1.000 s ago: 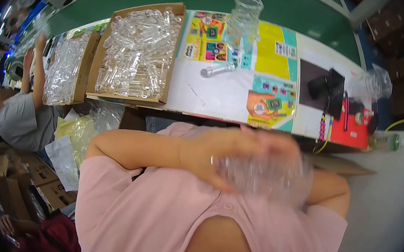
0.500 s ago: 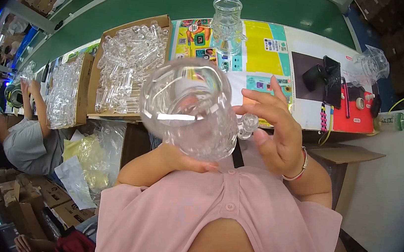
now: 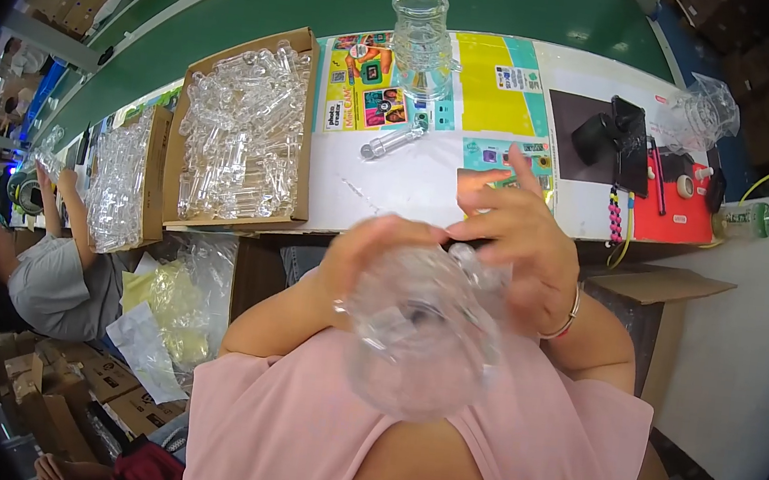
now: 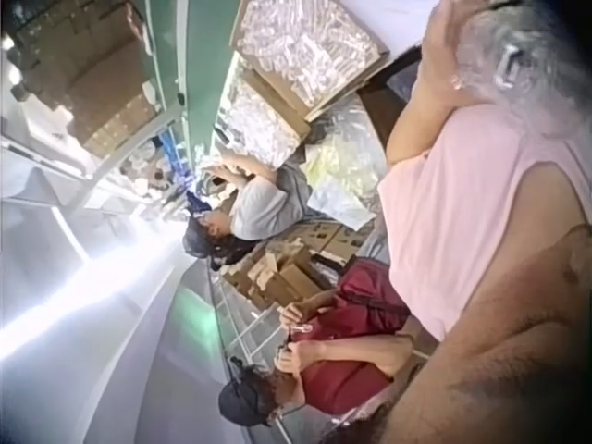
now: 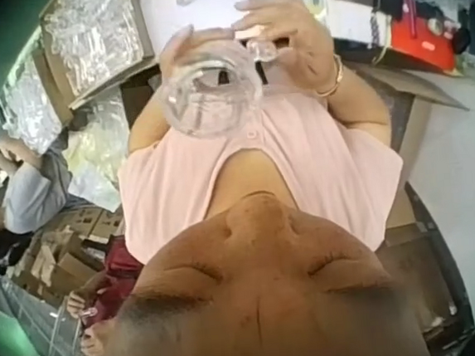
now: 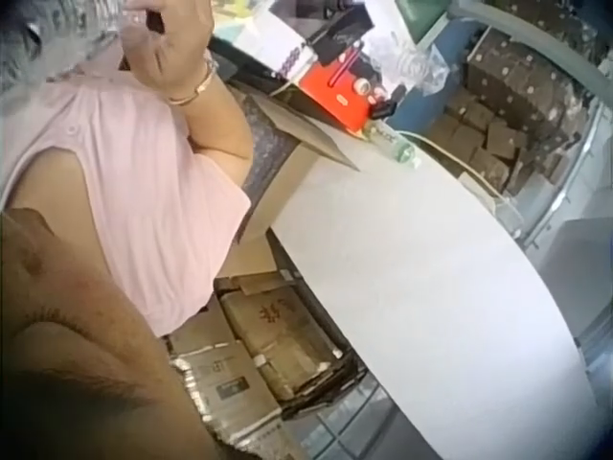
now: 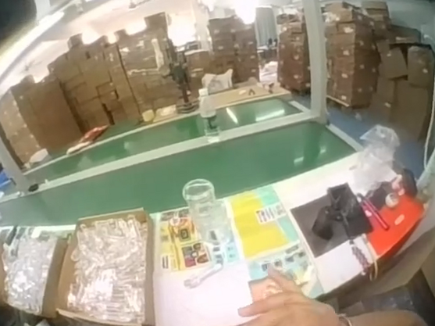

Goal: The person is inspecting glass mugs, cleaning them with an air blower, and preparing them for packaging.

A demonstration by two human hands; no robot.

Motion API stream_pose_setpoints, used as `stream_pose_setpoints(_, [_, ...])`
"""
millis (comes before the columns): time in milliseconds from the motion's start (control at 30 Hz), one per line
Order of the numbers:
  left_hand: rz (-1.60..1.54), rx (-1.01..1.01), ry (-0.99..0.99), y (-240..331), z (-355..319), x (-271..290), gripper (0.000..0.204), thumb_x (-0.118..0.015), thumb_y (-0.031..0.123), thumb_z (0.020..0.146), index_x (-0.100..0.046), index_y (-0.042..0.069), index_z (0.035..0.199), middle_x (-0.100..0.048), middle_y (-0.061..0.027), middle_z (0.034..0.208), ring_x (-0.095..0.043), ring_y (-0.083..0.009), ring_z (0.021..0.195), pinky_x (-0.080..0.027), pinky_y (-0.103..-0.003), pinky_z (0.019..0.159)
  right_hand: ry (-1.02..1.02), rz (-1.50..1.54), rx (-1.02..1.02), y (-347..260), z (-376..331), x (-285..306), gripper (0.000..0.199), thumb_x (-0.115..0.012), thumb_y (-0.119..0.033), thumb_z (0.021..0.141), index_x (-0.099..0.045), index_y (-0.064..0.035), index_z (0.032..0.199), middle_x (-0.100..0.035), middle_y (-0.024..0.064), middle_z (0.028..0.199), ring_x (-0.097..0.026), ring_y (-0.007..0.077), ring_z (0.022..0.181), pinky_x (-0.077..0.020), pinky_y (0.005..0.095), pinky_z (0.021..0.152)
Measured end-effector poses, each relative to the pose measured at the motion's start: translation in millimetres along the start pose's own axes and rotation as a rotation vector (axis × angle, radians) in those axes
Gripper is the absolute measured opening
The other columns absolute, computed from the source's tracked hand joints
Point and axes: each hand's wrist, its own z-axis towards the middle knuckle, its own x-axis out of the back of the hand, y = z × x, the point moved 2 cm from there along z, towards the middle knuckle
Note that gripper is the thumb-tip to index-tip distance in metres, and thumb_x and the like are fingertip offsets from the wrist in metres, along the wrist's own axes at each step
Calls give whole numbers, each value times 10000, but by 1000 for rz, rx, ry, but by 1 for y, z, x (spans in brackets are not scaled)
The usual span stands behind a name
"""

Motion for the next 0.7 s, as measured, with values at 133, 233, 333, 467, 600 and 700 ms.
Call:
stream_pose_setpoints(133, [309,-14,-567,4,6,2,809,-780,253,601,-359,67,1266,-471,-205,1160,-460,-376,1087,-367,-460,903,-95,418,-50,-4,-18,-25,495,-409,-498,855,-554,-85,1085,-513,152,1193,-393,353,1194,-42,561,1026])
stream_pose_setpoints(233, [224,-101,-674,15,11,-6,812,-756,311,604,-368,69,1275,-391,-219,1222,-363,-397,1164,-306,-478,949,-207,286,56,-16,-33,-30,685,-241,-651,831,-539,-155,1196,-304,208,1368,-102,423,1309,56,573,1006])
stream_pose_setpoints(333, [73,-176,-615,25,15,-10,874,-748,334,592,-332,80,1317,-271,-237,1323,-311,-413,1199,-292,-478,965,-116,165,122,-28,-41,-33,704,-238,-660,826,-574,-134,1153,-270,203,1387,-48,447,1308,75,580,999])
stream_pose_setpoints(467, [169,-239,-515,34,18,-10,907,-741,345,581,-312,97,1340,-209,-258,1363,-289,-431,1223,-299,-479,970,-14,309,38,-34,-40,-43,691,-221,-629,849,-575,-116,1149,-246,200,1397,-29,455,1305,75,595,993])
stream_pose_setpoints(600, [138,-139,-807,31,15,-22,895,-715,393,596,-322,55,1325,-230,-240,1371,-291,-401,1248,-341,-444,957,-251,418,96,-28,-44,-43,663,-204,-592,874,-566,-110,1151,-297,229,1359,-177,452,1279,-44,591,1012])
stream_pose_setpoints(700, [185,-188,-782,28,11,-23,889,-705,413,603,-329,30,1311,-300,-213,1344,-346,-374,1222,-363,-420,944,-394,360,106,-17,-50,-42,668,-460,-554,779,-368,-120,1278,-380,214,1286,-303,393,1219,-177,516,1007])
